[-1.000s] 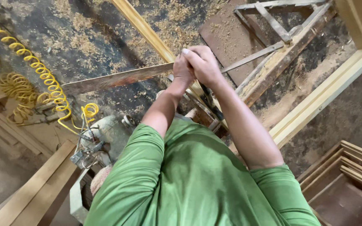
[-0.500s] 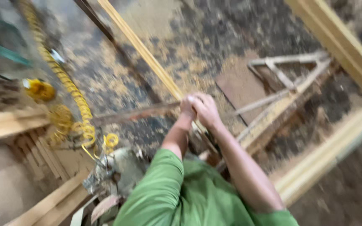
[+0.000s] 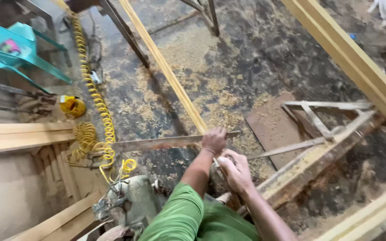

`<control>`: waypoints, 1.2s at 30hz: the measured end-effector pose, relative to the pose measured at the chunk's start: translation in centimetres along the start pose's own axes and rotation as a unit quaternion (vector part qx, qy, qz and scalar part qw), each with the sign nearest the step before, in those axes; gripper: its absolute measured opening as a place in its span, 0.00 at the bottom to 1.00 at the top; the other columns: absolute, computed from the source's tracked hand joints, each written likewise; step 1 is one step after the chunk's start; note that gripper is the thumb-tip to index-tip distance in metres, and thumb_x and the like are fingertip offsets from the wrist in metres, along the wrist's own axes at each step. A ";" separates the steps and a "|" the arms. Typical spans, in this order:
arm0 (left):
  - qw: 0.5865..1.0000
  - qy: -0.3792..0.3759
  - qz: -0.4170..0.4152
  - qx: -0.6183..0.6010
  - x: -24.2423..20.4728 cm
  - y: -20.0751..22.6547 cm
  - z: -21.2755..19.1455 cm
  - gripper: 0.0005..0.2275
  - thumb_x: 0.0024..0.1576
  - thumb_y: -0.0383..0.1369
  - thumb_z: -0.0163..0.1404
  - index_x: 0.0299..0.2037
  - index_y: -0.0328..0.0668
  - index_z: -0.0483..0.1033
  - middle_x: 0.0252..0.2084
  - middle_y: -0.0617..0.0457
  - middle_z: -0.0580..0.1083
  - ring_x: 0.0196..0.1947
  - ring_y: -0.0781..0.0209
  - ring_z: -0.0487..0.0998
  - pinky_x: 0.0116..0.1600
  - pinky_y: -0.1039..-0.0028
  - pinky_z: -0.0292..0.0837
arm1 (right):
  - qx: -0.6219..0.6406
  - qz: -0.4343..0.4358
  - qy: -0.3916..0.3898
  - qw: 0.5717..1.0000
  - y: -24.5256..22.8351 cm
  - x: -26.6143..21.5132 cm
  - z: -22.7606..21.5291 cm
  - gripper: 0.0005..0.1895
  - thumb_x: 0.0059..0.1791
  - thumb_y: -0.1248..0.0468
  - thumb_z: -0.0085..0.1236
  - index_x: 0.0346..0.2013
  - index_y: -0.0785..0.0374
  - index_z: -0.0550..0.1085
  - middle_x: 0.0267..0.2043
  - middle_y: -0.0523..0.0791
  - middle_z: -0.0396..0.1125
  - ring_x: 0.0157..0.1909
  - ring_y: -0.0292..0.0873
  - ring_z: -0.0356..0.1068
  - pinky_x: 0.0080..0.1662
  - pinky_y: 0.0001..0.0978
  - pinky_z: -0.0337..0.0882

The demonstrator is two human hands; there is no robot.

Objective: The person hammers nails into wooden planks to assemble a frame, then applies a dark liquid finish to the wood using a brush. The person works on multiple planks, securing them together and coating them with the finish.

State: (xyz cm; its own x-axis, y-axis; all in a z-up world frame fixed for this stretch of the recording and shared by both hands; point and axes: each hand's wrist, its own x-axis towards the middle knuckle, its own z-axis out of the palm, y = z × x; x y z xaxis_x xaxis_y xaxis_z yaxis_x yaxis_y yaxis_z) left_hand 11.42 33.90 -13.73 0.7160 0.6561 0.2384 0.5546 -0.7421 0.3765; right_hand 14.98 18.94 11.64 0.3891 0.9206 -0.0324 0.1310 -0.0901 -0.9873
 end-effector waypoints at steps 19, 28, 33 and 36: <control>0.998 0.059 0.019 -0.028 -0.2 1.1 -2.3 0.07 0.55 0.29 0.46 0.40 0.44 0.76 0.37 0.48 0.77 0.38 0.51 0.80 0.43 0.61 0.76 | 0.063 -0.111 -0.019 0.992 -1.1 -9.3 -3.1 0.09 0.46 0.64 0.50 0.26 0.67 0.69 0.25 0.46 0.65 0.28 0.41 0.65 0.34 0.33 0.63; 0.999 -0.035 -0.018 0.034 -0.2 1.5 -3.4 0.05 0.60 0.31 0.47 0.36 0.41 0.74 0.35 0.46 0.77 0.35 0.49 0.80 0.38 0.58 0.77 | 0.217 -0.407 0.019 0.887 6.9 -18.1 -7.8 0.11 0.46 0.66 0.57 0.25 0.74 0.73 0.23 0.52 0.70 0.23 0.48 0.71 0.32 0.43 0.74; 0.981 -0.174 -0.081 -0.017 1.2 5.0 -7.1 0.06 0.58 0.33 0.50 0.38 0.43 0.79 0.38 0.42 0.79 0.40 0.44 0.81 0.46 0.55 0.77 | 0.331 -0.336 0.067 0.879 6.6 -21.2 -12.1 0.15 0.48 0.64 0.51 0.23 0.76 0.68 0.17 0.53 0.61 0.20 0.48 0.60 0.32 0.47 0.64; 0.970 -0.220 0.004 -0.103 -2.1 9.2 -10.1 0.10 0.52 0.31 0.53 0.42 0.45 0.82 0.39 0.43 0.80 0.40 0.45 0.81 0.47 0.57 0.78 | 0.368 -0.329 0.111 0.863 4.4 -21.1 -11.5 0.16 0.47 0.62 0.51 0.23 0.74 0.67 0.16 0.51 0.58 0.20 0.44 0.55 0.31 0.42 0.58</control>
State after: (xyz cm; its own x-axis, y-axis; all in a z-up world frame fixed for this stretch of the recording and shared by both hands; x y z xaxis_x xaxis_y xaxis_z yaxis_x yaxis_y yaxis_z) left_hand 10.78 27.10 -1.76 0.8567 0.4949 -0.1451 0.4841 -0.6747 0.5572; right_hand 17.85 -5.31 9.81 0.6263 0.5781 0.5230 -0.1924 0.7647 -0.6150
